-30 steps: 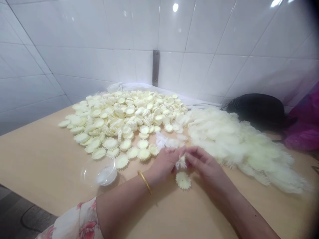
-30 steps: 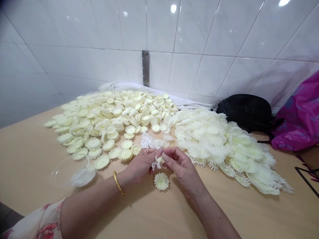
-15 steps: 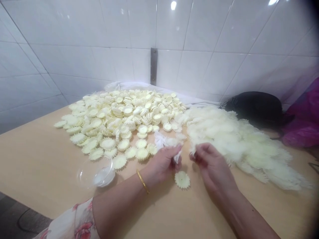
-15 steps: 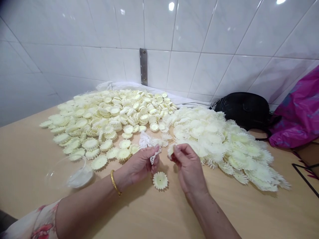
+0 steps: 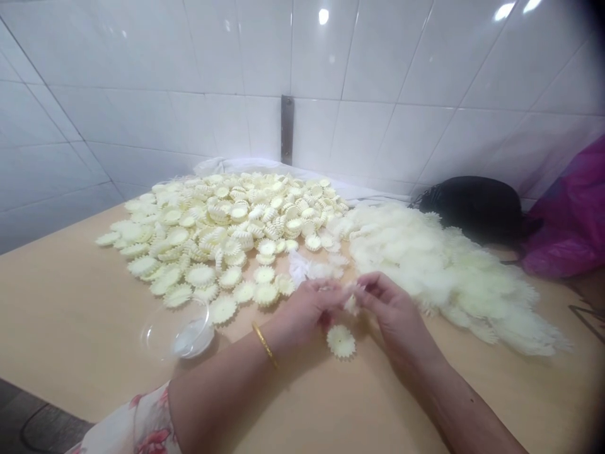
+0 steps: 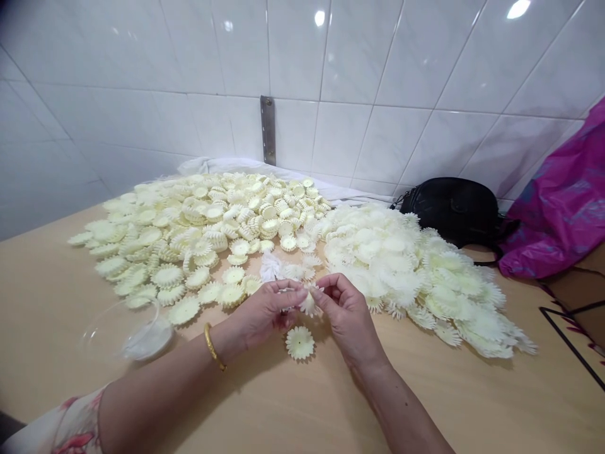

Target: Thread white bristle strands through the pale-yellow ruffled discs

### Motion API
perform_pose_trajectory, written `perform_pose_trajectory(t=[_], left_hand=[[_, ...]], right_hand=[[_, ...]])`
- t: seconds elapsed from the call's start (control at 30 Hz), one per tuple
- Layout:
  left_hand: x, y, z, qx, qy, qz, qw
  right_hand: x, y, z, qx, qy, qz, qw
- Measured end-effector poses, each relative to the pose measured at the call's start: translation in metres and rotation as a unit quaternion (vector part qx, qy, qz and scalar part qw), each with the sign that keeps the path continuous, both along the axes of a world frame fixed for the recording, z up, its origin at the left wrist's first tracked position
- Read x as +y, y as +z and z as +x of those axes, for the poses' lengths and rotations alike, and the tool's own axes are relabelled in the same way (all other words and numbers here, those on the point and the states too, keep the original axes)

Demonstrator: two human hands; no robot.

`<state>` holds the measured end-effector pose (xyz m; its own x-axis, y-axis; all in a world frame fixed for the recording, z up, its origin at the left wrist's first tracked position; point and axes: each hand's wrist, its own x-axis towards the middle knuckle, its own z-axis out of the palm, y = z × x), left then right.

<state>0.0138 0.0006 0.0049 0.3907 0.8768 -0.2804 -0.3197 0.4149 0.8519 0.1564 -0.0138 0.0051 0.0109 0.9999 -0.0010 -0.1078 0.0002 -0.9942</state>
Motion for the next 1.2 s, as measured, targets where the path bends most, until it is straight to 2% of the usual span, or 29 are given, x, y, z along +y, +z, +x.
perform_pose_trajectory(t=[0.17, 0.27, 0.43, 0.53, 0.73, 0.97, 1.2], left_hand=[[-0.001, -0.002, 0.0, 0.072, 0.026, 0.072, 0.994], [-0.003, -0.003, -0.001, 0.102, 0.022, 0.117, 0.988], [-0.003, -0.006, -0.001, 0.143, 0.01, 0.155, 0.977], [-0.001, -0.007, -0.001, 0.122, 0.012, 0.132, 0.984], [0.001, -0.003, -0.002, 0.002, -0.016, 0.035, 0.999], [0.003, -0.001, -0.004, 0.029, 0.053, 0.045, 0.997], [0.001, -0.002, 0.0, 0.013, 0.027, -0.008, 1.0]], right_hand=[[0.0, 0.0, 0.001, 0.015, 0.044, -0.044, 0.998], [0.0, -0.001, 0.001, 0.016, 0.08, -0.033, 0.996], [0.001, -0.006, 0.001, 0.022, 0.061, -0.02, 0.998], [0.0, -0.006, -0.001, 0.028, 0.059, -0.023, 0.998], [0.001, -0.006, -0.006, 0.047, 0.068, -0.018, 0.996], [0.003, -0.007, 0.006, 0.016, 0.038, -0.034, 0.999], [0.0, -0.004, 0.002, -0.008, 0.097, 0.008, 0.995]])
